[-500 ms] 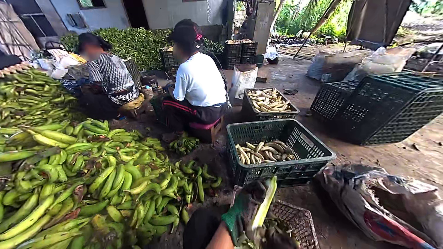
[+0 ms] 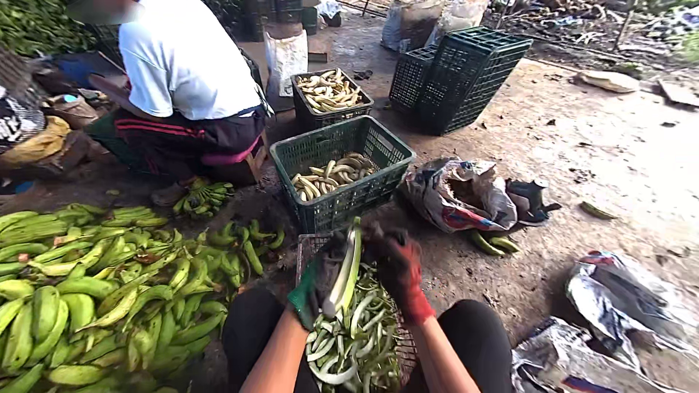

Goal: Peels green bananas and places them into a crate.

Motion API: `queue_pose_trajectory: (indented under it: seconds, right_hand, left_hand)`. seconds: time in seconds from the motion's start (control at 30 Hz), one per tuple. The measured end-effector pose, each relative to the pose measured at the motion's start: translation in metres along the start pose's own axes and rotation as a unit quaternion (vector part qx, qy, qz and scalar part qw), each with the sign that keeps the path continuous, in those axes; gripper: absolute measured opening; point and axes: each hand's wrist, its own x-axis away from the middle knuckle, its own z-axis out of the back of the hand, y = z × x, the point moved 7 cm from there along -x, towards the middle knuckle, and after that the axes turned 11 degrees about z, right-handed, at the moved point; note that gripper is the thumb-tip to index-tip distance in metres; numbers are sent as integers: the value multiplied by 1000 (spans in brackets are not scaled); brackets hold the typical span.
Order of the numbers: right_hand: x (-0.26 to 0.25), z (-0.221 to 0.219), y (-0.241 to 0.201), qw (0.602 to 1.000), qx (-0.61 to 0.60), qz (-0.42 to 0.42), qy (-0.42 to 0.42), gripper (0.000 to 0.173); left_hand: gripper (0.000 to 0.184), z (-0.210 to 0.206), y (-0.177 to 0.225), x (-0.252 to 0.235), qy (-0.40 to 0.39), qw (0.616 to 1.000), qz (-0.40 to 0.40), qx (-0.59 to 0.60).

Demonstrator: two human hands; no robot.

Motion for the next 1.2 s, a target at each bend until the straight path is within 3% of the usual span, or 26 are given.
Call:
queue_pose_trajectory:
  seconds: [0.1, 0.17, 0.27, 0.33, 0.4, 0.5, 0.6, 0.7, 0.77, 0.8, 0.87, 0.93, 1.0, 1.1, 1.17, 1.2]
  right_hand:
    - [-11, 6, 24, 996, -65, -53, -1, 34]
    - [25, -10, -7, 988, -145, -34, -37, 35]
    - [80, -25, -44, 991, -117, 1, -69, 27]
    - [61, -21, -33, 996, -70, 28, -42, 23]
    - [14, -15, -18, 996, -10, 55, -68, 23]
    - [-23, -22, 12, 990, 14, 8, -138, 31]
    - [-14, -28, 29, 992, -5, -39, -118, 31]
    - [15, -30, 24, 993, -81, -47, -68, 37]
    - [40, -31, -2, 994, -96, -34, -50, 36]
    - [55, -32, -17, 995, -91, -21, -40, 33]
    - [73, -34, -31, 997, -74, -3, -22, 33]
    - [57, -32, -24, 997, -73, -2, -24, 32]
    - [20, -28, 0, 992, -81, -35, -92, 34]
    - [-15, -28, 42, 974, -46, -85, -207, 34]
    - [-13, -24, 48, 976, -72, -82, -190, 37]
    - [-8, -22, 37, 981, -92, -63, -156, 38]
  left_hand:
    - [32, 1, -4, -1, 12, 998, -5, 62]
    - [30, 16, 8, -5, 95, 993, -47, 60]
    - [38, 22, 23, -5, 177, 976, -125, 14]
    - [34, 10, 24, -1, 146, 984, -101, 26]
    - [34, -4, 23, 5, 61, 995, -53, -53]
    - [30, -2, 12, 7, -32, 990, 14, -139]
    - [18, -5, 10, 11, -77, 991, 26, -103]
    - [41, 13, 21, 6, 97, 992, -38, -74]
    - [45, 30, 21, -4, 236, 965, -94, 72]
    - [50, 38, 19, -8, 282, 938, -132, 152]
    - [63, 41, 22, -10, 308, 913, -178, 199]
    - [40, 23, 24, -8, 261, 952, -127, 100]
    - [34, -6, 25, -2, 110, 990, -59, -69]
    - [35, -24, 20, 6, -87, 982, -14, -170]
    - [46, -16, 20, 10, -85, 991, -27, -104]
    - [43, -6, 24, 6, -15, 997, -38, -59]
